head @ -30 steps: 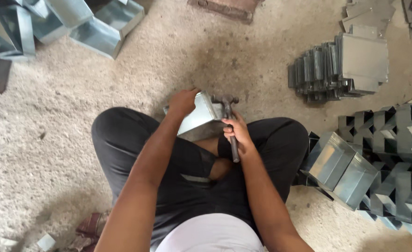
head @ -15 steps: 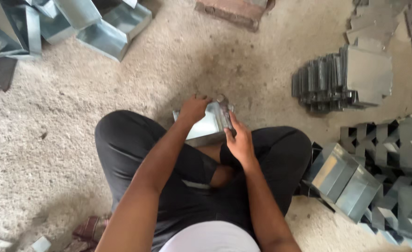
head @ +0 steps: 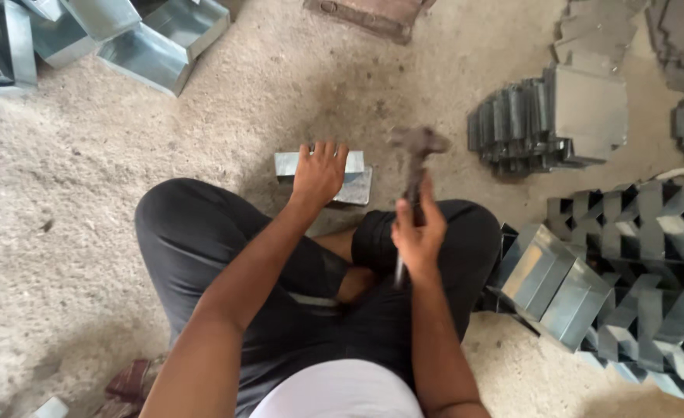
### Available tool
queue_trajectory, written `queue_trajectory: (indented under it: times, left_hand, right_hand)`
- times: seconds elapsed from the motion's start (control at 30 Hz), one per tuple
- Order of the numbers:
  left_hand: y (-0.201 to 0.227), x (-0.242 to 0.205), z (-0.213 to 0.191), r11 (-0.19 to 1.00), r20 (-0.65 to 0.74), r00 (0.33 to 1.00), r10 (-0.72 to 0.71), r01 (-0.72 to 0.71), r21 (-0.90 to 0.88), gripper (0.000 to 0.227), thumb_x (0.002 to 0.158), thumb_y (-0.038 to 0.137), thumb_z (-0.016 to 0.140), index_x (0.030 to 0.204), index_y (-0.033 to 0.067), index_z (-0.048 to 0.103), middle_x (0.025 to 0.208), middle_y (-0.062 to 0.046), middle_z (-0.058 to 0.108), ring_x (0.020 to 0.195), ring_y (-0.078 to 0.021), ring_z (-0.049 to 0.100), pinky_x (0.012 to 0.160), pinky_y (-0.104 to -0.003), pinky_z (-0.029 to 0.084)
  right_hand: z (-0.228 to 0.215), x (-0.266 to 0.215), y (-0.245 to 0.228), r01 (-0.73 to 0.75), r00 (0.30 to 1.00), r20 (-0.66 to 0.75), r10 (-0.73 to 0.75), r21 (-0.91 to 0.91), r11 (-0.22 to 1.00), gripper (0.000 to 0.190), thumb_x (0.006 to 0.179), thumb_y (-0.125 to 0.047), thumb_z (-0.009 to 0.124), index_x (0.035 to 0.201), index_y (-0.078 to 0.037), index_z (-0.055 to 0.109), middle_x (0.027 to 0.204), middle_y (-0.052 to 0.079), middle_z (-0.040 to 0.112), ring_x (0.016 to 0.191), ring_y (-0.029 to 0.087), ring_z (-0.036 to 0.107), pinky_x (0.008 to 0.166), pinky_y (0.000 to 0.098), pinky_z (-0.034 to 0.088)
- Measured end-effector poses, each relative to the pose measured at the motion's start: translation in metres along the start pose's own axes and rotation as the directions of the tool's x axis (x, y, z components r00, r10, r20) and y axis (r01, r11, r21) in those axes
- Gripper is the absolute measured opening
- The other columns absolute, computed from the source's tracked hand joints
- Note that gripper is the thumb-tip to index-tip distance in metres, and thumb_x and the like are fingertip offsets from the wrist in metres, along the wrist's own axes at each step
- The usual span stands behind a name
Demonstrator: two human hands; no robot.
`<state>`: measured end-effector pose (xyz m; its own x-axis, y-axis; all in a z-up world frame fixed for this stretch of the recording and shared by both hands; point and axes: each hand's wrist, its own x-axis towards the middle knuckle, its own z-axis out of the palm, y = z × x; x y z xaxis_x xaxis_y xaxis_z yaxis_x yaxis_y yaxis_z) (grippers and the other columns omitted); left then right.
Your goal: The person sits on the floor and uses a hammer to strike a small metal piece placed on a larger metal block. They repeatedly pick up the metal piece, position it, and hit it with the hammer to shape it.
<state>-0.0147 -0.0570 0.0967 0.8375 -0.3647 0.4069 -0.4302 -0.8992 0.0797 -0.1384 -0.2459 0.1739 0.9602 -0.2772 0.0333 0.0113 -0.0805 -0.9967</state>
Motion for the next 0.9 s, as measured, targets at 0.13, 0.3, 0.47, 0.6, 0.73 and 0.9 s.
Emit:
queue_trajectory:
  times: [0.13,0.3,0.47,0.6,0.73,0.9]
  left_hand:
    - [0.004,-0.008,0.003,1.0,0.046,0.999,-0.014,0.014,-0.014,0.012,0.096,0.018,0.056,0.105,0.0121,0.063,0.097,-0.008,0.062,0.095,-0.0277,0.062,0.084,-0.048,0.046]
    - [0.006,-0.006,0.005,1.0,-0.056,0.998,-0.001,0.002,0.024,0.013,0.091,0.02,0.056,0.101,0.0129,0.062,0.094,-0.006,0.062,0.092,-0.0256,0.062,0.082,-0.047,0.046]
    - [0.005,-0.009,0.009,1.0,-0.026,1.0,-0.006,0.007,0.02,0.011,0.094,0.02,0.056,0.1,0.013,0.062,0.093,-0.006,0.062,0.091,-0.0259,0.062,0.083,-0.048,0.046]
    - [0.002,-0.004,0.008,1.0,-0.078,0.997,-0.003,0.003,-0.005,0.013,0.093,0.019,0.055,0.102,0.0117,0.062,0.094,-0.006,0.062,0.092,-0.0264,0.062,0.081,-0.048,0.046]
    - [-0.003,-0.008,0.019,0.985,-0.181,0.97,-0.163,0.151,-0.079,0.027,0.083,0.015,0.059,0.11,0.0123,0.06,0.101,-0.009,0.063,0.096,-0.0278,0.062,0.084,-0.053,0.046]
    - [0.005,-0.026,0.053,0.663,-0.182,0.854,-0.488,0.227,-0.713,0.045,0.074,-0.007,0.059,0.117,-0.001,0.049,0.107,-0.025,0.053,0.104,-0.0483,0.052,0.089,-0.056,0.044]
  right_hand:
    - [-0.004,0.01,-0.023,0.352,0.936,0.098,-0.338,-0.226,0.908,0.059,0.107,-0.011,0.064,0.159,-0.004,0.038,0.088,0.004,0.062,0.06,0.011,0.054,0.053,0.0268,0.046]
    - [0.007,0.037,-0.002,0.51,0.857,0.379,-0.348,-0.533,0.675,0.064,0.097,-0.01,0.072,0.155,-0.004,0.048,0.087,0.019,0.063,0.072,0.031,0.063,0.068,0.0371,0.052]
    - [0.001,0.032,0.043,0.419,0.908,0.273,-0.318,-0.561,0.714,0.064,0.097,-0.009,0.071,0.156,-0.004,0.046,0.089,0.021,0.065,0.072,0.031,0.066,0.065,0.0365,0.052]
    - [-0.005,0.032,0.073,-0.22,0.939,0.153,0.308,-0.42,0.88,0.06,0.099,-0.012,0.068,0.156,-0.012,0.051,0.07,0.013,0.058,0.05,0.015,0.05,0.045,0.0327,0.044]
    - [-0.006,0.013,0.076,-0.201,0.954,0.155,0.257,-0.306,0.931,0.061,0.098,-0.011,0.066,0.157,-0.013,0.047,0.066,0.002,0.054,0.045,0.007,0.049,0.041,0.0263,0.042]
    - [0.01,-0.03,0.011,-0.34,0.925,0.155,0.346,-0.067,0.938,0.065,0.096,-0.007,0.066,0.157,-0.013,0.043,0.069,-0.001,0.05,0.044,0.006,0.043,0.037,0.0249,0.036]
